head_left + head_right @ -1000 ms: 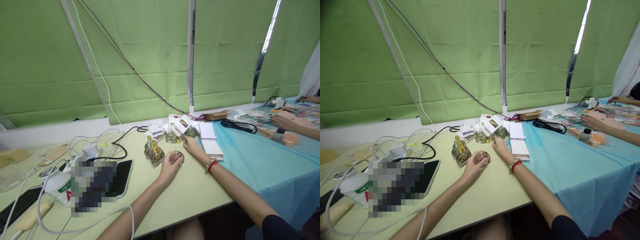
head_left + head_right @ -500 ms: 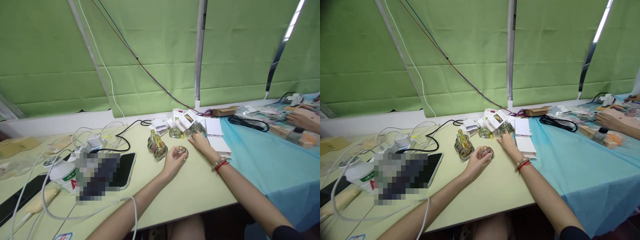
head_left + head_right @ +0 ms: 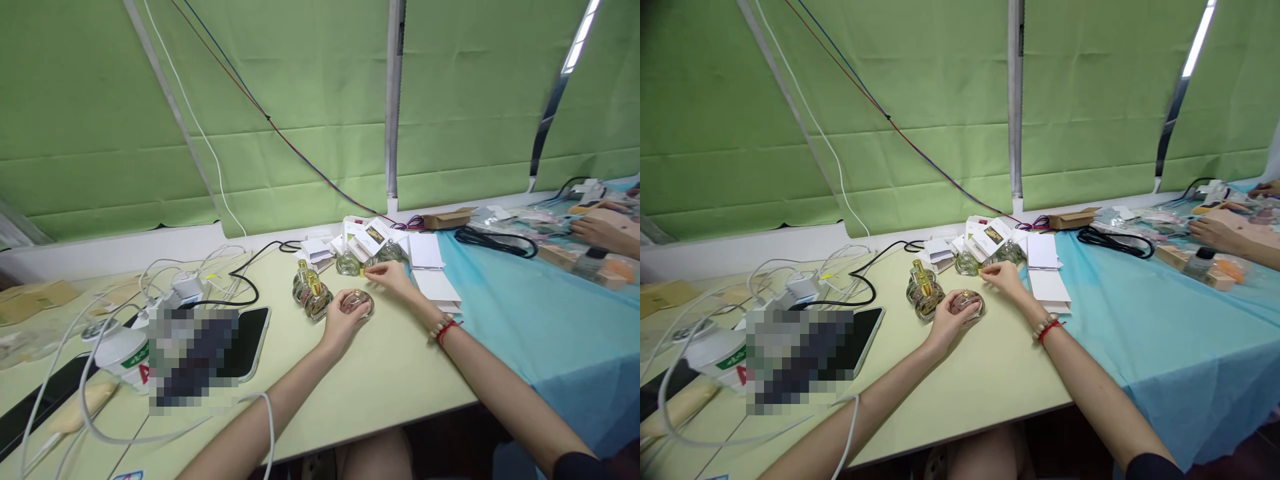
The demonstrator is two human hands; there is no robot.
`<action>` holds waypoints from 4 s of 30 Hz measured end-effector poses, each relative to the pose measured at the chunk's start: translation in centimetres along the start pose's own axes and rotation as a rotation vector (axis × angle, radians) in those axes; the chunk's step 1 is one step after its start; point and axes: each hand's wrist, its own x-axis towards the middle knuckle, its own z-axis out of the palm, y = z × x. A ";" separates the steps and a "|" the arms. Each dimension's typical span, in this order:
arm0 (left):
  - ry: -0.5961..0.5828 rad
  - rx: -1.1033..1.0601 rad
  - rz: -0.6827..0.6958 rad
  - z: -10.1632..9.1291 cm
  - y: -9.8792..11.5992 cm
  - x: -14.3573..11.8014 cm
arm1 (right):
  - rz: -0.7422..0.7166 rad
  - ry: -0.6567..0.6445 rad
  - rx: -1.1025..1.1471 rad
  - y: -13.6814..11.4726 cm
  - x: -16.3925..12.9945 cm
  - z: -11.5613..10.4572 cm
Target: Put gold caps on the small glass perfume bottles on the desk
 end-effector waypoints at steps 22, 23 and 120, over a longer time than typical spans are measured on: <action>-0.040 -0.072 -0.033 0.2 0.1 0.0 | -0.115 -0.331 0.567 -2.8 -1.2 0.9; -0.042 -0.078 -0.036 0.2 0.1 0.0 | -0.114 -0.342 0.558 -2.6 -1.1 0.9; -0.024 0.019 0.022 6.4 3.9 -10.3 | -0.050 0.026 0.179 -6.0 -17.7 -2.7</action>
